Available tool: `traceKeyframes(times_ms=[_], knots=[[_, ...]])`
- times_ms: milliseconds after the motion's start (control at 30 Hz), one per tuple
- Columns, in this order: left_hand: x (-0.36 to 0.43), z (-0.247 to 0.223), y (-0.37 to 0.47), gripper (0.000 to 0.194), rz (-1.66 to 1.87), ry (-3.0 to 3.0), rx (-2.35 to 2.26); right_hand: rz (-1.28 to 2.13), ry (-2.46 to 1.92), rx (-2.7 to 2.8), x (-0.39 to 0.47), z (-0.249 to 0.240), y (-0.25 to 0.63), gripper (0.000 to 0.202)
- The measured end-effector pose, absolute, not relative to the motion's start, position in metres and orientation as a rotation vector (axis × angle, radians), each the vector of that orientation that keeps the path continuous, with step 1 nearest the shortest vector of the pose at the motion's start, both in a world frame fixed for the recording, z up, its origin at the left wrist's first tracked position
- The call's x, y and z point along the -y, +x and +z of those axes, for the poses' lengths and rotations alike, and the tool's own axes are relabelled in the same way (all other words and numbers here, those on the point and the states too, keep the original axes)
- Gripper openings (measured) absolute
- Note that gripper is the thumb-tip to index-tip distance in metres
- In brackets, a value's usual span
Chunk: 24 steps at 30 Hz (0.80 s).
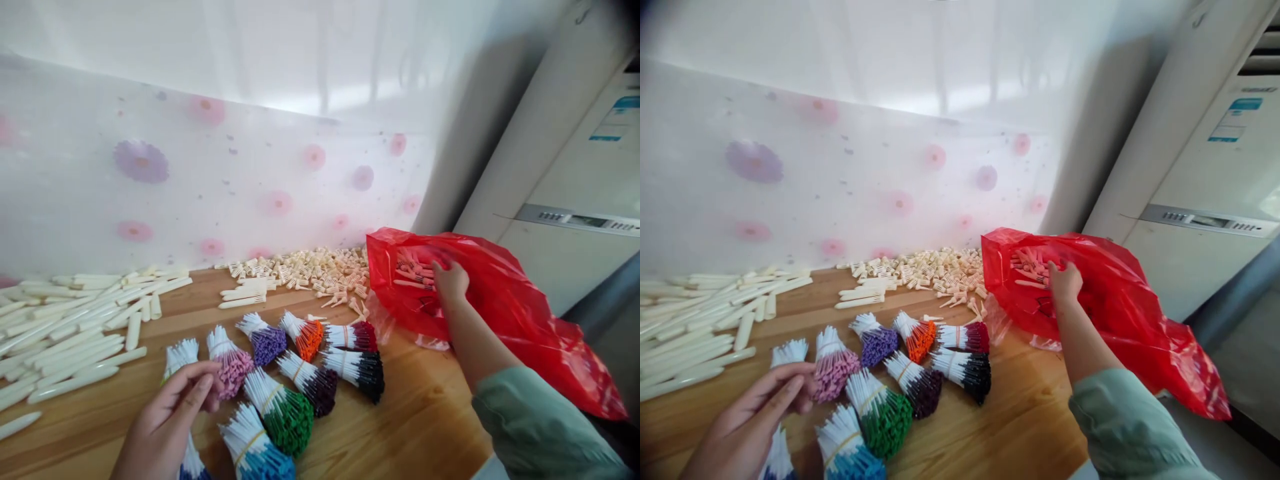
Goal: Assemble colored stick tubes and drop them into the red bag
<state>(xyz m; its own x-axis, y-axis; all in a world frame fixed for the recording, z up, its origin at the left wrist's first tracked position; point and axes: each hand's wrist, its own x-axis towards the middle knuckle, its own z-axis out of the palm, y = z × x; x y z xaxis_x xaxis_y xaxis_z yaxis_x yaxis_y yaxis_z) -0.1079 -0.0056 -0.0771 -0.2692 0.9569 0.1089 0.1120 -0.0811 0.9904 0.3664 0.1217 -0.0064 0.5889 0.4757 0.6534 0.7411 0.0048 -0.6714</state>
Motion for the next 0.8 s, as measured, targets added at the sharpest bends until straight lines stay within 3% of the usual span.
traceKeyframes(times_ms=[133, 300, 400, 533, 800], knots=[[0.002, -0.068, -0.112, 0.029, 1.666, 1.026, -1.479, -0.338, -1.449, 1.316, -0.116, -0.005, 0.306, 0.031], [-0.004, -0.069, -0.117, 0.026, 1.716, 0.938, -1.451, -0.008, -1.125, 2.286, -0.138, -0.014, 0.169, 0.011], [-0.003, -0.071, -0.120, 0.020, 1.703, 0.981, -1.459, 0.146, -1.097, 2.630, -0.170, -0.028, 0.097, 0.011], [0.001, -0.068, -0.125, 0.016, 1.742, 1.053, -1.451, 0.207, -1.261, 2.787, -0.200, -0.046, 0.044, 0.027], [-0.003, -0.054, -0.152, 0.019, 1.769, 1.345, -1.798, 0.226, -1.352, 2.729, -0.185, -0.034, 0.027, 0.027]])
